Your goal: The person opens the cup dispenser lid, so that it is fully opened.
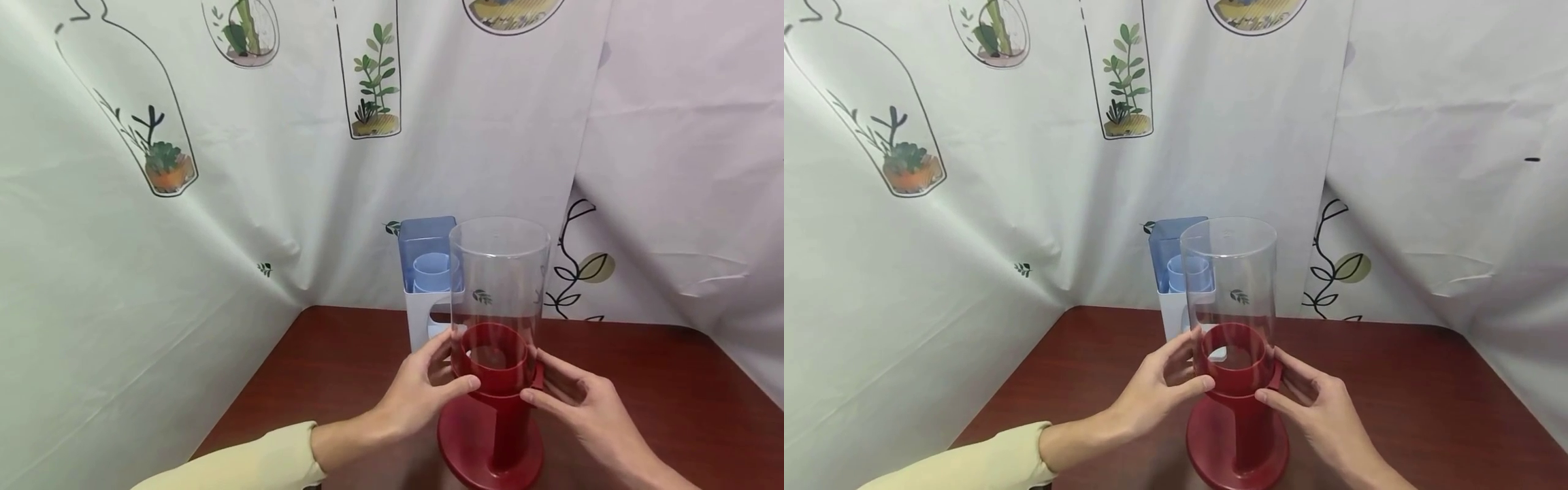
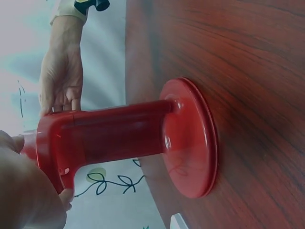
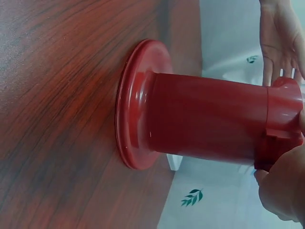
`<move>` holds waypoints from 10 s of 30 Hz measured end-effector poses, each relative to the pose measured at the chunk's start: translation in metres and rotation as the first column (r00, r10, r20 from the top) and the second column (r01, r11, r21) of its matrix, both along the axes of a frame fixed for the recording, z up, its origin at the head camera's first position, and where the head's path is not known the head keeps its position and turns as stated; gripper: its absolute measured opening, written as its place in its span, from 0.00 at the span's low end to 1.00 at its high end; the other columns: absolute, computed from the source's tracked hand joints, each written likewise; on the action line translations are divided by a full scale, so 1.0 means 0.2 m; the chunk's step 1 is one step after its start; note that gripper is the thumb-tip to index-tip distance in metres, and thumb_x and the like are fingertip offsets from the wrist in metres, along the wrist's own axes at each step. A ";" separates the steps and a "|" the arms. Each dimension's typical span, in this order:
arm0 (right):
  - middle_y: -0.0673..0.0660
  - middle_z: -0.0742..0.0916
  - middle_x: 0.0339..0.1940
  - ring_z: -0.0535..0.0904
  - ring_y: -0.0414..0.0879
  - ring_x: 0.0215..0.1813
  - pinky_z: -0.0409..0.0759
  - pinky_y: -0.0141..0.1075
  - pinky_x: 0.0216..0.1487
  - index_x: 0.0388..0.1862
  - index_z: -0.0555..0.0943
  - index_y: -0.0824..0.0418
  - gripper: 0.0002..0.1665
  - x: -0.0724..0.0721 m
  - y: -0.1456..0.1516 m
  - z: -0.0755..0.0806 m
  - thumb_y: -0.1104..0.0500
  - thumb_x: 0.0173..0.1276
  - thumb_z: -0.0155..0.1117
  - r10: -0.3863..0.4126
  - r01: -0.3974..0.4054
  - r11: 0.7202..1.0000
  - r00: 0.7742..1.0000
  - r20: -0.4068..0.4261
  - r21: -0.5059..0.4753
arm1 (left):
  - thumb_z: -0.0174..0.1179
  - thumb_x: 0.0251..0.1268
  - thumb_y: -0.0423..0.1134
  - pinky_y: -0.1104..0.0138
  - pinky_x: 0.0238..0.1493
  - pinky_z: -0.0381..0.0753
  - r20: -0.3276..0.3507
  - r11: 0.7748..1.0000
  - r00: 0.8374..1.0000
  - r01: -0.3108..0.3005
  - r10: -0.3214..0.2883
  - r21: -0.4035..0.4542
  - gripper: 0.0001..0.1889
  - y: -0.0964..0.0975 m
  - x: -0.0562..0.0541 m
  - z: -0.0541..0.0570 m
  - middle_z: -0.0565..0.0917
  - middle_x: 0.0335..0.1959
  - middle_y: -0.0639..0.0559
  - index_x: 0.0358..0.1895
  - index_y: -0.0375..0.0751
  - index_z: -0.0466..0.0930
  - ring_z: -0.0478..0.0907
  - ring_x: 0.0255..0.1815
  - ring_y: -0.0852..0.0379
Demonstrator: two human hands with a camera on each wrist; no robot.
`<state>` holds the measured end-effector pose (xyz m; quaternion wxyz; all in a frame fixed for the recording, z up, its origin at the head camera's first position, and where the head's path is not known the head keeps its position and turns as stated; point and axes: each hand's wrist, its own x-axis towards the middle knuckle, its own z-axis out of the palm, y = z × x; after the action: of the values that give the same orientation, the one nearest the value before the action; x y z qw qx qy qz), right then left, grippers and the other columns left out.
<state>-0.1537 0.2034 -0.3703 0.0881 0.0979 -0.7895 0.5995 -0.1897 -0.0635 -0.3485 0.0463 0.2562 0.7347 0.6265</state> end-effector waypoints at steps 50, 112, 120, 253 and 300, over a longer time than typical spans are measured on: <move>0.65 0.80 0.71 0.78 0.60 0.63 0.87 0.36 0.51 0.86 0.59 0.57 0.55 -0.14 -0.03 0.08 0.55 0.66 0.79 0.207 -0.204 0.975 0.978 -0.028 0.085 | 0.76 0.66 0.51 0.60 0.75 0.70 -0.518 0.998 0.853 0.064 -0.069 -0.029 0.54 0.09 -0.27 0.65 0.65 0.82 0.62 0.87 0.59 0.48 0.66 0.78 0.61; 0.64 0.83 0.63 0.83 0.55 0.56 0.89 0.40 0.46 0.79 0.65 0.60 0.51 -0.19 -0.03 -0.04 0.53 0.62 0.81 0.259 -0.257 0.961 0.966 -0.009 0.099 | 0.74 0.65 0.42 0.62 0.69 0.77 -0.341 0.992 0.933 0.127 -0.115 0.012 0.42 0.08 -0.34 0.68 0.79 0.72 0.57 0.80 0.42 0.66 0.76 0.71 0.59; 0.64 0.83 0.64 0.83 0.57 0.57 0.89 0.40 0.46 0.79 0.65 0.60 0.51 -0.20 -0.03 -0.03 0.53 0.62 0.81 0.248 -0.245 0.963 0.969 -0.017 0.108 | 0.73 0.65 0.41 0.61 0.69 0.78 -0.371 0.992 0.921 0.124 -0.120 -0.015 0.41 0.07 -0.35 0.70 0.79 0.73 0.55 0.80 0.44 0.67 0.77 0.70 0.59; 0.63 0.78 0.71 0.77 0.62 0.64 0.90 0.42 0.45 0.82 0.61 0.58 0.57 -0.19 -0.02 -0.02 0.52 0.59 0.83 0.221 -0.221 0.972 0.975 0.008 0.080 | 0.83 0.54 0.47 0.52 0.74 0.68 -0.433 0.707 0.635 -0.707 0.640 0.010 0.48 -1.01 -0.64 -0.04 0.80 0.71 0.48 0.78 0.38 0.70 0.72 0.74 0.50; 0.68 0.80 0.68 0.80 0.63 0.59 0.89 0.40 0.44 0.83 0.62 0.65 0.59 -0.36 0.11 0.03 0.45 0.62 0.83 -0.003 0.028 0.955 0.996 -0.086 0.294 | 0.82 0.56 0.49 0.52 0.79 0.62 -0.405 0.702 0.657 -0.710 0.636 -0.048 0.53 -1.00 -0.66 -0.10 0.75 0.76 0.48 0.81 0.39 0.63 0.66 0.80 0.51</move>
<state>-0.2259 0.2264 -0.3635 0.1106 0.1292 -0.8663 0.4698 -0.3211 -0.2636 -0.3689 -0.2991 0.0677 0.8318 0.4626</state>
